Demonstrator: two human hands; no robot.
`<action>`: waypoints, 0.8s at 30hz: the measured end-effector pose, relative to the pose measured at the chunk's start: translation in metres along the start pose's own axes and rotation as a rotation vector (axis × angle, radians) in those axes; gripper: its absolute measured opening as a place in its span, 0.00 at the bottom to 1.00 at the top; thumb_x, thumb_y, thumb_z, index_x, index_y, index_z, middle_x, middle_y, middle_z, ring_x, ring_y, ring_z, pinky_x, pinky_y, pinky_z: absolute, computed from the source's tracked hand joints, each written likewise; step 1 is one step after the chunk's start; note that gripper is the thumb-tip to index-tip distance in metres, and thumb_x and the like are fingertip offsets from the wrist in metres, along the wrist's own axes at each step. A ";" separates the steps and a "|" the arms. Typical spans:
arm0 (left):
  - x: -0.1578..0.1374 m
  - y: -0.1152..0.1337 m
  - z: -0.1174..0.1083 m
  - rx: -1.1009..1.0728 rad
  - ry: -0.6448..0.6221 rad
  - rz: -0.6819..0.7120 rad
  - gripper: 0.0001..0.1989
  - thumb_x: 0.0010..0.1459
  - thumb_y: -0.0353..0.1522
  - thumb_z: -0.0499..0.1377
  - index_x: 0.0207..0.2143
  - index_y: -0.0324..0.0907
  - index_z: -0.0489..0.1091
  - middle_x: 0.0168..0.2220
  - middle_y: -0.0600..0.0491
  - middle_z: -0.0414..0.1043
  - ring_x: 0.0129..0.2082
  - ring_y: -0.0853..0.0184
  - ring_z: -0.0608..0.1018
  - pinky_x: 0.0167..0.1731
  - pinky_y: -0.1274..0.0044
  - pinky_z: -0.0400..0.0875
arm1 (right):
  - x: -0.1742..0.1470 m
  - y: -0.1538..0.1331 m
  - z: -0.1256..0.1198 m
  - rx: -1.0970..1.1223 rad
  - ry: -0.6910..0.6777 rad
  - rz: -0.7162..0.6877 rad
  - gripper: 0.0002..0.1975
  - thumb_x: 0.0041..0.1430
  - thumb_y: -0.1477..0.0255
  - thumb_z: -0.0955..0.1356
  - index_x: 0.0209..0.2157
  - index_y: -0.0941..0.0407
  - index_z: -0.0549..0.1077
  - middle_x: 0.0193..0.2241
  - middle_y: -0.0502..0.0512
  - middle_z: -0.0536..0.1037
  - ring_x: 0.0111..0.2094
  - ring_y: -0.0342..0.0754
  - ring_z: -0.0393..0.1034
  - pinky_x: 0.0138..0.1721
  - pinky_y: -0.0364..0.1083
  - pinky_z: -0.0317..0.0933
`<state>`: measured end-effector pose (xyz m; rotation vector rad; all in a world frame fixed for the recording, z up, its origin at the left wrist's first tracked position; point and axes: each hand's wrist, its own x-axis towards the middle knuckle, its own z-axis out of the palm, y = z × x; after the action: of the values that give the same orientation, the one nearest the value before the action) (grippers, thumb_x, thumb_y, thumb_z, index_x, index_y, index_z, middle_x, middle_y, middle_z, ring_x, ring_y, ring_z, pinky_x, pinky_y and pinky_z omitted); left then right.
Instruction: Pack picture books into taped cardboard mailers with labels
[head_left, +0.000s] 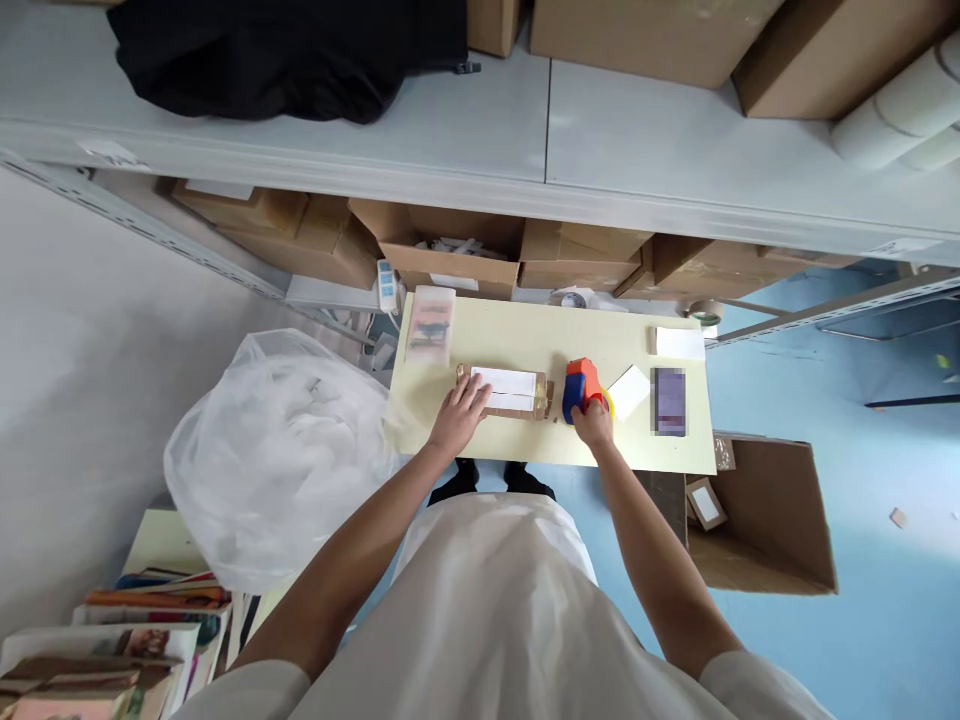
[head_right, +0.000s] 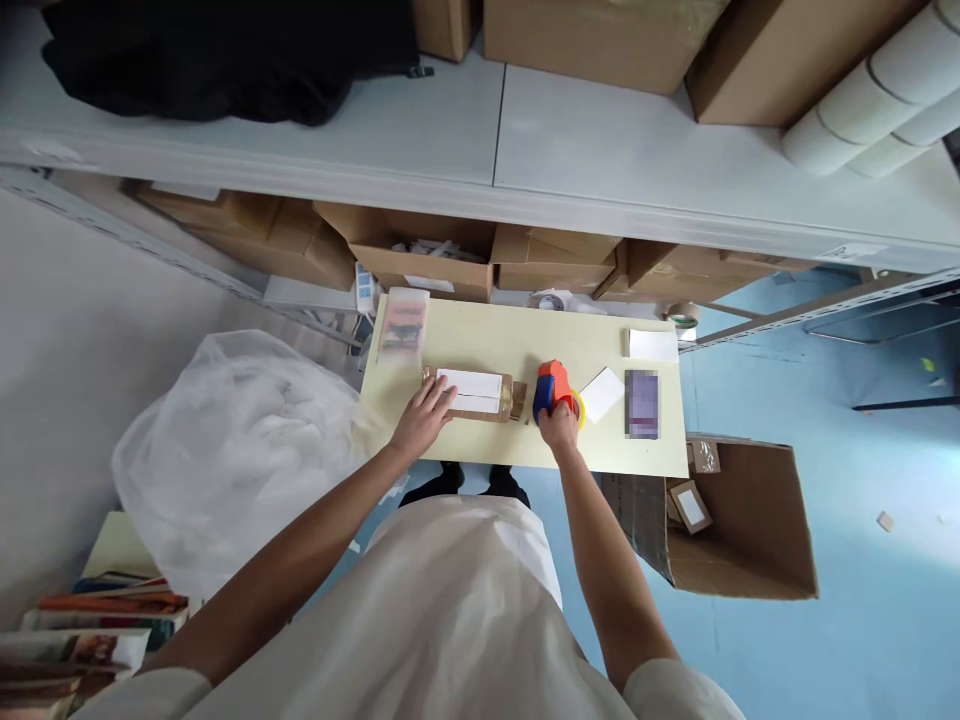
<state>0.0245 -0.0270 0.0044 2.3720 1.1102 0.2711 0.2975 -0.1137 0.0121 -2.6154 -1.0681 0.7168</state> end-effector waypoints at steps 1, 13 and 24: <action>-0.003 0.001 0.001 -0.003 -0.001 -0.003 0.26 0.59 0.27 0.52 0.61 0.44 0.57 0.65 0.45 0.50 0.66 0.52 0.50 0.60 0.58 0.50 | -0.004 0.001 -0.011 0.058 0.028 -0.025 0.11 0.53 0.66 0.59 0.33 0.57 0.68 0.27 0.58 0.73 0.30 0.52 0.69 0.29 0.47 0.61; -0.001 0.005 -0.009 -0.045 0.013 0.034 0.29 0.54 0.25 0.57 0.58 0.44 0.60 0.64 0.44 0.53 0.65 0.52 0.51 0.60 0.59 0.51 | 0.001 -0.113 -0.063 0.465 -0.299 -0.426 0.27 0.55 0.48 0.59 0.17 0.54 0.51 0.15 0.44 0.50 0.19 0.38 0.45 0.19 0.42 0.43; 0.037 0.030 -0.046 -1.165 0.196 -0.462 0.21 0.60 0.41 0.52 0.52 0.40 0.65 0.49 0.43 0.71 0.45 0.62 0.76 0.43 0.71 0.70 | 0.023 -0.106 -0.061 0.372 -0.397 -0.481 0.27 0.53 0.46 0.60 0.16 0.54 0.54 0.15 0.44 0.51 0.18 0.38 0.45 0.19 0.42 0.43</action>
<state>0.0509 0.0018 0.0578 1.0595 1.0984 0.7416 0.2800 -0.0238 0.0961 -1.8462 -1.4332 1.1981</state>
